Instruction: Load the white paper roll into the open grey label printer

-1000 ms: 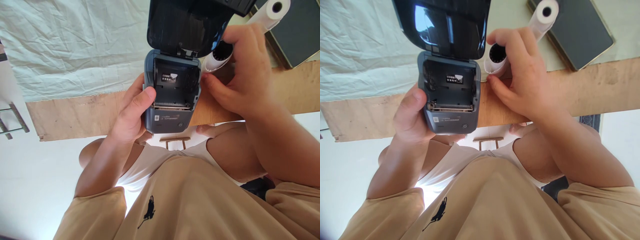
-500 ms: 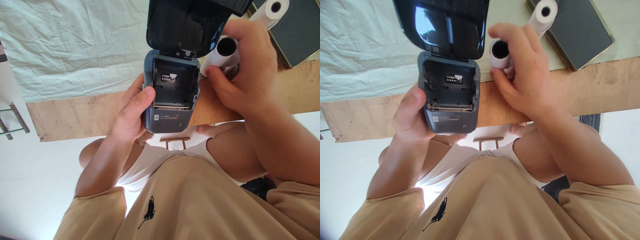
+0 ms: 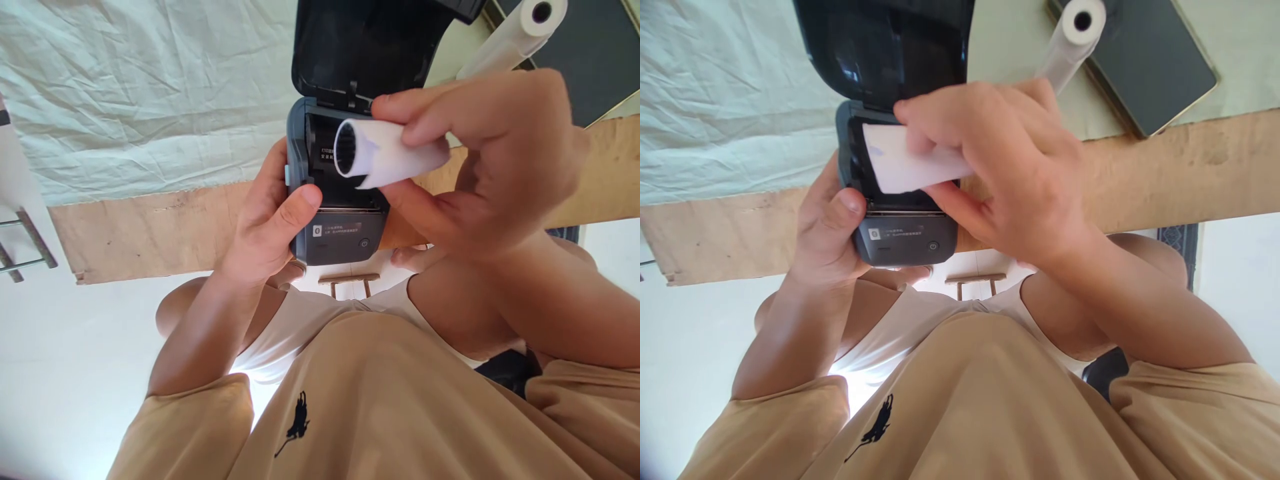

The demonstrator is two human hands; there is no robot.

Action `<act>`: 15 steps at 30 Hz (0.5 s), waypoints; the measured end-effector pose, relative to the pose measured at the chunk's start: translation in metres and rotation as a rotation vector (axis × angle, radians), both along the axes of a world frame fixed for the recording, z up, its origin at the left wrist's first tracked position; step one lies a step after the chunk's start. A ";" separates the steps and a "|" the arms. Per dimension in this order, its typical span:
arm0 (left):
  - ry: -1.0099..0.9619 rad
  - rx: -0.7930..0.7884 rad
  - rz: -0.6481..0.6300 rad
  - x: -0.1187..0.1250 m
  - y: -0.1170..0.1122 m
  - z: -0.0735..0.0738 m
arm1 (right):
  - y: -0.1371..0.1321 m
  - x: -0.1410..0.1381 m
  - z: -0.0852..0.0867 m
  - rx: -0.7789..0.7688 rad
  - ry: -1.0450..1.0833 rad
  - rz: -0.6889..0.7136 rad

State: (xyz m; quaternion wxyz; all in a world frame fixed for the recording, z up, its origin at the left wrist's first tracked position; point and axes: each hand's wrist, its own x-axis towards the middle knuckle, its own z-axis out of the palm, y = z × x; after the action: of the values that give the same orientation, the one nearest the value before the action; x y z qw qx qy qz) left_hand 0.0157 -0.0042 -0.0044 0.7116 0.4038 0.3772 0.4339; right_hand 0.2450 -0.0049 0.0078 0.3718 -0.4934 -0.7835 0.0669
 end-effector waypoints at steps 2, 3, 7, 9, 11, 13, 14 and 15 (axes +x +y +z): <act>0.089 -0.040 -0.073 0.000 0.003 0.005 | 0.005 -0.005 0.004 0.131 -0.052 0.041; 0.113 -0.053 -0.092 0.002 0.005 0.009 | 0.006 -0.006 0.005 0.177 -0.053 0.058; 0.077 -0.038 -0.088 0.016 0.017 0.025 | 0.007 -0.011 0.003 0.234 0.076 0.082; 0.071 -0.030 -0.080 0.023 0.023 0.031 | 0.005 -0.015 0.003 0.238 0.066 0.052; 0.077 -0.024 -0.072 0.028 0.028 0.035 | 0.002 -0.019 0.004 0.192 0.037 0.026; 0.086 -0.018 -0.066 0.029 0.031 0.039 | 0.000 -0.021 0.004 0.143 0.050 0.016; 0.091 -0.015 -0.065 0.029 0.032 0.041 | -0.001 -0.021 0.004 0.144 0.047 0.009; 0.096 -0.012 -0.066 0.029 0.033 0.043 | -0.001 -0.021 0.004 0.147 0.023 0.002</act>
State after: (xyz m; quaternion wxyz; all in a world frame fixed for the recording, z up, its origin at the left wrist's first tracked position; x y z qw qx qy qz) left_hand 0.0446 0.0284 0.0388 0.7089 0.4322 0.4000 0.3882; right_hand 0.2239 -0.0057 0.0117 0.4157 -0.4632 -0.7825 0.0153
